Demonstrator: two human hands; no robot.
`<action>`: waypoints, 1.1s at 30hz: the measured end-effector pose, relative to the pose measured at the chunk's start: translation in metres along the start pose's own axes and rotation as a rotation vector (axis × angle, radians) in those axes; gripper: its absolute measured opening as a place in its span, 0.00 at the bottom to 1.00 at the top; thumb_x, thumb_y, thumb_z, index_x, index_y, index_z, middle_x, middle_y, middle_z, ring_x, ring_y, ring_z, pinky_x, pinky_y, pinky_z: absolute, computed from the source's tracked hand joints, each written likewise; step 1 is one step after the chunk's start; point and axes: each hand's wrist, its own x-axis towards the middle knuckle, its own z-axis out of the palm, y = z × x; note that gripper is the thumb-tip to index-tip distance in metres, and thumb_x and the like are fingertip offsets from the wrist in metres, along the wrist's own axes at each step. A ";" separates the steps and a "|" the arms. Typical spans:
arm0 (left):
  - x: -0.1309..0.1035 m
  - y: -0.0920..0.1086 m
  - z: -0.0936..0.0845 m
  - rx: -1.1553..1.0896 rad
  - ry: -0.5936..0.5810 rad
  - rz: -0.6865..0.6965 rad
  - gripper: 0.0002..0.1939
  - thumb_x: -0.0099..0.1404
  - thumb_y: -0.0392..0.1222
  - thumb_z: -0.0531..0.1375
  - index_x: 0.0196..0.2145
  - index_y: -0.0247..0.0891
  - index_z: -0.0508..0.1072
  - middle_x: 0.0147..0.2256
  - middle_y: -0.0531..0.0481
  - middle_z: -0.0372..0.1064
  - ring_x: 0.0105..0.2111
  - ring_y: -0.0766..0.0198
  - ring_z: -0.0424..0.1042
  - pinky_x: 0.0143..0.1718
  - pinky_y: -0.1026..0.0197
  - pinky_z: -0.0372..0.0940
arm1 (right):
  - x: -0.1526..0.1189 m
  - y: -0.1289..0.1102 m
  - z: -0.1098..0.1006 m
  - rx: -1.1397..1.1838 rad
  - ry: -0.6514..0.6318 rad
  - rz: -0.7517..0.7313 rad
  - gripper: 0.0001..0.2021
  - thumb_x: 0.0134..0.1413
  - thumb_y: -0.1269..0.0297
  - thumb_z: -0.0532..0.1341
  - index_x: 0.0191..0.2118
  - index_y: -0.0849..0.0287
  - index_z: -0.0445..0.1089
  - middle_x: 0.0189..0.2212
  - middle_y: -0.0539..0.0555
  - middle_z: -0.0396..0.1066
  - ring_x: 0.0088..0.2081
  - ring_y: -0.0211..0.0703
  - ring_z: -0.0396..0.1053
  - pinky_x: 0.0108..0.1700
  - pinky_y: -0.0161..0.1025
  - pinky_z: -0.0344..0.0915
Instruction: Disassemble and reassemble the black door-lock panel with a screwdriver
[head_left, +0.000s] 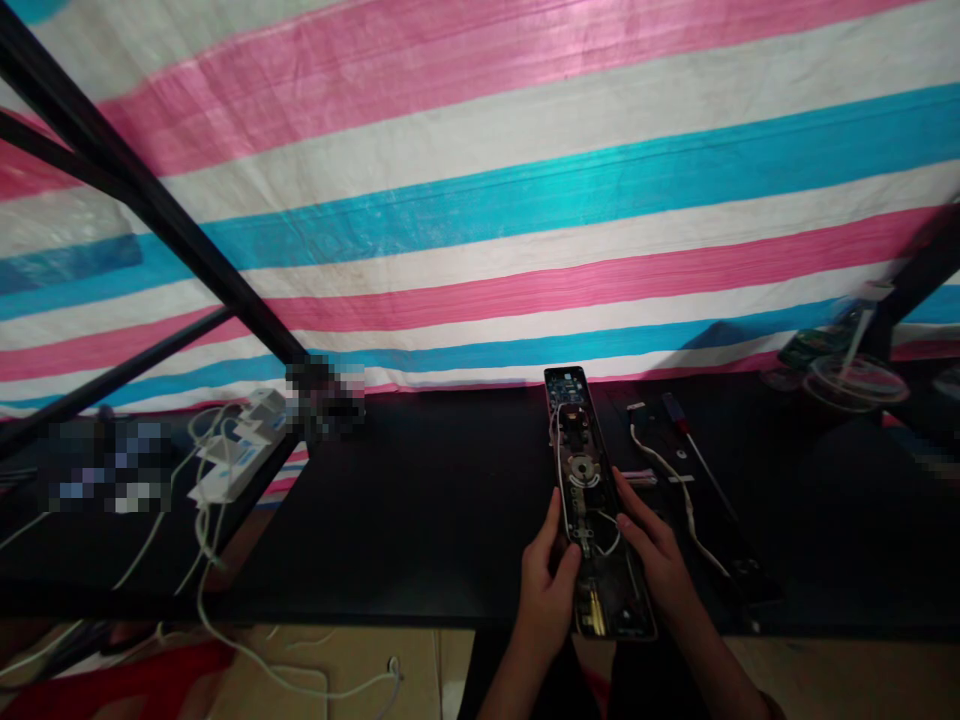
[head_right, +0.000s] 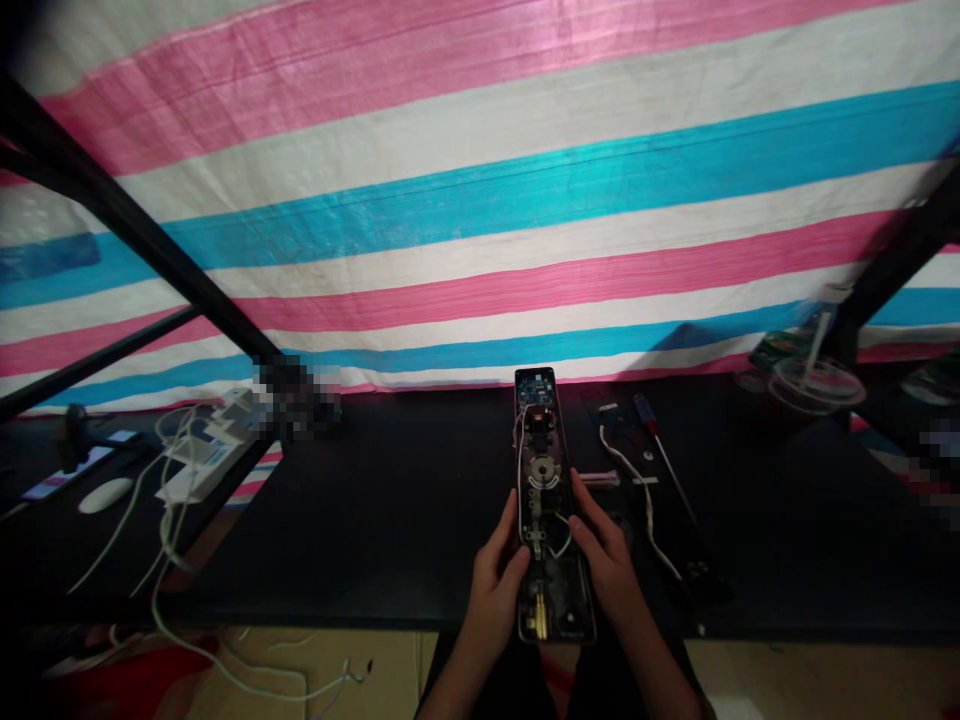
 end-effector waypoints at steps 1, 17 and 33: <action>0.000 0.000 0.000 0.011 0.008 0.002 0.34 0.68 0.47 0.58 0.68 0.38 0.58 0.67 0.44 0.59 0.67 0.51 0.59 0.67 0.49 0.55 | 0.000 0.001 0.000 -0.010 0.006 -0.004 0.28 0.58 0.46 0.67 0.63 0.44 0.67 0.66 0.51 0.60 0.69 0.57 0.53 0.71 0.60 0.44; 0.002 -0.002 0.009 0.243 0.147 0.045 0.26 0.72 0.47 0.54 0.65 0.37 0.65 0.58 0.40 0.71 0.57 0.54 0.71 0.61 0.53 0.63 | -0.003 0.011 0.002 -0.243 0.019 -0.168 0.26 0.67 0.54 0.57 0.68 0.49 0.61 0.68 0.54 0.57 0.69 0.54 0.54 0.70 0.60 0.47; 0.001 0.001 0.013 0.356 0.147 0.068 0.22 0.73 0.40 0.50 0.62 0.39 0.62 0.54 0.40 0.72 0.53 0.56 0.72 0.55 0.54 0.64 | 0.084 -0.044 0.034 -1.198 0.044 -0.631 0.22 0.62 0.67 0.56 0.60 0.56 0.69 0.64 0.62 0.63 0.65 0.66 0.55 0.59 0.64 0.59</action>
